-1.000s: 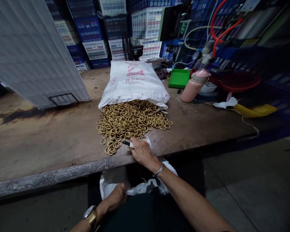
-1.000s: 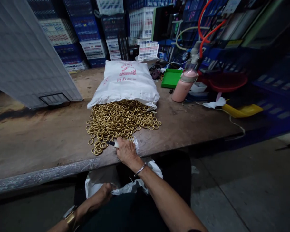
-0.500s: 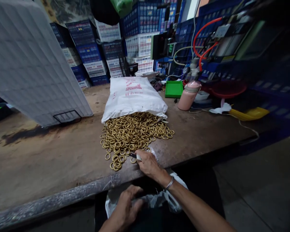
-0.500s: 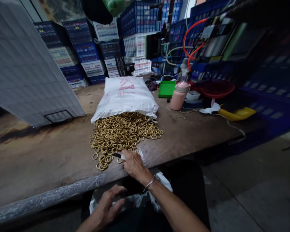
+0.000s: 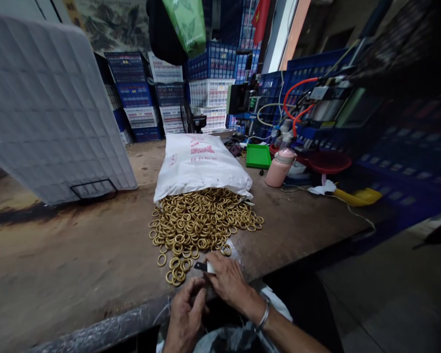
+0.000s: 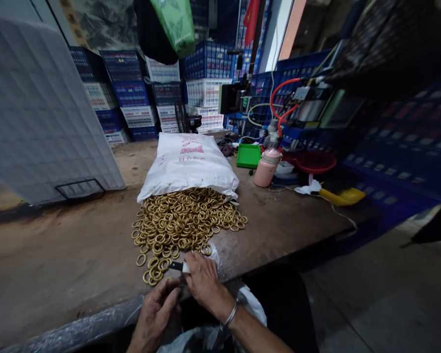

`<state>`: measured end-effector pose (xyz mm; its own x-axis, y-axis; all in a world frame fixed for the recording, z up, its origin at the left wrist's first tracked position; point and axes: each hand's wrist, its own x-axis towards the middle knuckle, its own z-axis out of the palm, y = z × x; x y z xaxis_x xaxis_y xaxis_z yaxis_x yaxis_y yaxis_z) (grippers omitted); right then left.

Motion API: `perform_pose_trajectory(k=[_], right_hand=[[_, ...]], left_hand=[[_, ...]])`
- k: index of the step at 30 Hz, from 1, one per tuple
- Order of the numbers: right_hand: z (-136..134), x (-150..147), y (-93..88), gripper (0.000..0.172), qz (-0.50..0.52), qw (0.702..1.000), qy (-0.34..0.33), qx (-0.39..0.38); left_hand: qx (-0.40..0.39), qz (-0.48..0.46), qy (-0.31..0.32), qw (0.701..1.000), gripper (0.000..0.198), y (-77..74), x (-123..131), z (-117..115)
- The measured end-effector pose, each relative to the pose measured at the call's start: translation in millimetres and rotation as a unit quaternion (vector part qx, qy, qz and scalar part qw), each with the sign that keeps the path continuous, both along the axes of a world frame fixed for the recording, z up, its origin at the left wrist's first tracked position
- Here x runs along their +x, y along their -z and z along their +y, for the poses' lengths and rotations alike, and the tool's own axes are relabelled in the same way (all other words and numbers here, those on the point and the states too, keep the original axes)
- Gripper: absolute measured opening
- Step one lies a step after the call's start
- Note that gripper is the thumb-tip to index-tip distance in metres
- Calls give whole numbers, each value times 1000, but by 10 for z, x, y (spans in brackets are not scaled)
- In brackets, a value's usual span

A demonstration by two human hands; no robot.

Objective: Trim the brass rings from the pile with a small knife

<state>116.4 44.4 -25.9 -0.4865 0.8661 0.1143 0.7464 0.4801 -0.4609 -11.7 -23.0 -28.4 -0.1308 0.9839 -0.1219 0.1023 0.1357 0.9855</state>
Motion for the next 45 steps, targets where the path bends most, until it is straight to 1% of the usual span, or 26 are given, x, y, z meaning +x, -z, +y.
perform_pose_trajectory(k=[3,6,7,9,11,12,14,16,18,19,20,21,24,25,27,29,31,35,38,39,41,42,45], right_hand=[[9,-2,-45,23,9,1000,22,-12],[46,3,-93,24,43,998,26,-35],[64,3,-102,24,60,997,25,-46],[107,-3,-119,17,100,991,42,-77],[149,-13,-142,8,152,978,79,-117],[165,-17,-157,8,183,968,99,-142],[178,-22,-191,7,255,940,111,-198],[163,-18,-221,5,322,895,105,-290],[130,-9,-244,6,358,843,103,-388],[112,-5,-254,9,364,827,105,-415],[95,-1,-264,11,363,825,107,-419],[81,2,-275,14,360,836,107,-400],[50,8,-300,15,333,893,86,-290],[42,8,-304,14,319,906,79,-267],[26,9,-299,13,290,921,79,-250],[8,11,-282,13,271,927,87,-243],[-10,17,-263,14,266,930,90,-238],[-32,34,-254,18,277,921,66,-266],[-24,52,-264,24,281,919,56,-272],[-20,62,-265,26,276,923,61,-261],[-22,86,-258,26,246,942,70,-218],[-29,100,-251,24,222,954,61,-194],[-72,129,-227,16,137,980,-3,-146]], left_hand=[[14,-9,-18,1000,25,103,-7,71],[54,24,-39,997,25,190,-29,146],[77,46,-47,995,24,200,-36,166],[134,98,-51,985,22,183,-43,196],[191,148,-33,970,23,125,-45,217],[213,168,-14,962,23,89,-46,226],[245,190,19,951,25,14,-50,244],[249,194,37,948,23,-47,-57,255],[231,183,49,954,19,-89,-59,252],[213,172,54,960,17,-103,-56,245],[189,157,58,968,16,-115,-48,235],[163,138,58,975,15,-126,-36,222],[99,55,42,993,15,-168,20,186],[76,20,37,996,16,-187,43,177],[10,-44,33,998,21,-230,83,166],[-59,-91,32,994,27,-264,107,158],[-96,-124,40,987,31,-277,111,150],[-93,-178,71,977,32,-261,90,131],[-101,-207,66,971,29,-264,92,124],[-106,-215,60,969,29,-269,96,125],[-111,-224,49,967,29,-276,104,130],[-111,-227,45,967,29,-275,106,132],[-104,-223,39,969,31,-253,100,136]])
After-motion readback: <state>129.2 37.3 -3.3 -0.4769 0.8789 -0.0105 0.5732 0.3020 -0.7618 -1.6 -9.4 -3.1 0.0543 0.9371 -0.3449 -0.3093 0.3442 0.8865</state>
